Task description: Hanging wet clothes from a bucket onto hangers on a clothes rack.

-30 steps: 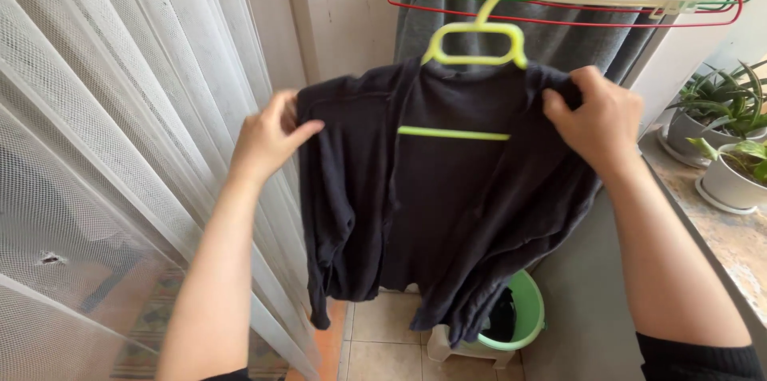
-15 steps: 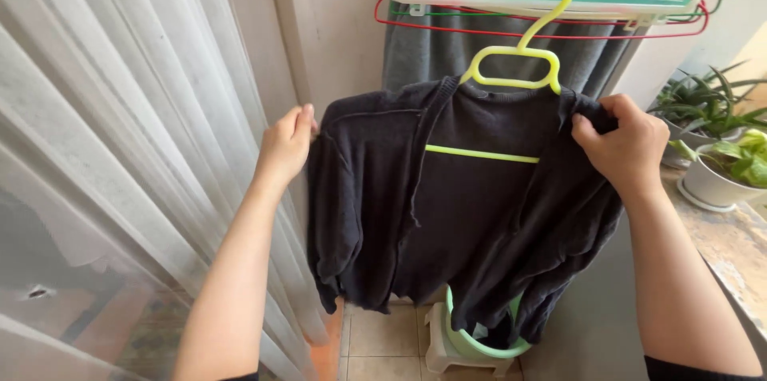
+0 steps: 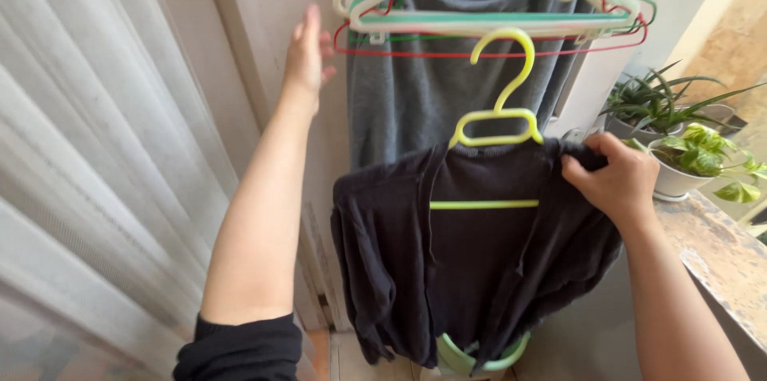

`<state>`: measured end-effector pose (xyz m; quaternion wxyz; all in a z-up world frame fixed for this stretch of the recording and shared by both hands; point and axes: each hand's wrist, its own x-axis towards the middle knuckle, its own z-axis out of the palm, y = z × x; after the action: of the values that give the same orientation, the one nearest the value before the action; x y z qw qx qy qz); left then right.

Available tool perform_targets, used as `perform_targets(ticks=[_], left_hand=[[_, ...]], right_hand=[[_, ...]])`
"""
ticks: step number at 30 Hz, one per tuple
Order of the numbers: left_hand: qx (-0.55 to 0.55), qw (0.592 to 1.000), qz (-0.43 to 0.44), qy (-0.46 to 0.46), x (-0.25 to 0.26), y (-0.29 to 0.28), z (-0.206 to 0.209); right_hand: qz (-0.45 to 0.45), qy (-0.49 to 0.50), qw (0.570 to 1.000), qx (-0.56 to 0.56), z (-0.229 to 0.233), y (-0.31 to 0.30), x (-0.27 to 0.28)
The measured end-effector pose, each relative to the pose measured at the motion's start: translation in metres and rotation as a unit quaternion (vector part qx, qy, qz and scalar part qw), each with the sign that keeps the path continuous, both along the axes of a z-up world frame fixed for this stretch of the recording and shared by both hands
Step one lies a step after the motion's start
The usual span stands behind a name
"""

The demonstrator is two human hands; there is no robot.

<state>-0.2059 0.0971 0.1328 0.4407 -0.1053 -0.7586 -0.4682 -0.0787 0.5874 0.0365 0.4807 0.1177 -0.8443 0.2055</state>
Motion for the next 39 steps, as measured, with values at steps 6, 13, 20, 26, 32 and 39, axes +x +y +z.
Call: perform_targets(ticks=[6, 13, 20, 26, 32, 39], left_hand=[[0.332, 0.883, -0.294, -0.153, -0.083, 0.000, -0.021], [0.173, 0.921, -0.346, -0.042, -0.079, 0.020, -0.007], [0.170, 0.910, -0.379, -0.003, -0.083, 0.012, -0.020], [0.212, 0.892, -0.389, -0.089, -0.041, 0.019, -0.004], [0.198, 0.888, -0.403, -0.098, -0.004, 0.032, 0.011], [0.193, 0.896, -0.388, -0.091, 0.034, 0.042, 0.015]], right_hand=[[-0.025, -0.031, 0.999, -0.030, 0.005, 0.005, 0.002], [-0.003, -0.065, 0.997, -0.047, 0.024, -0.005, 0.022], [-0.105, -0.373, 0.913, 0.129, 0.027, -0.034, 0.052], [0.102, -0.489, 0.866, 0.033, -0.031, 0.000, 0.059], [0.156, -0.606, 0.704, -0.335, -0.015, 0.018, 0.134], [0.594, -0.382, 0.406, -0.580, 0.025, -0.045, 0.207]])
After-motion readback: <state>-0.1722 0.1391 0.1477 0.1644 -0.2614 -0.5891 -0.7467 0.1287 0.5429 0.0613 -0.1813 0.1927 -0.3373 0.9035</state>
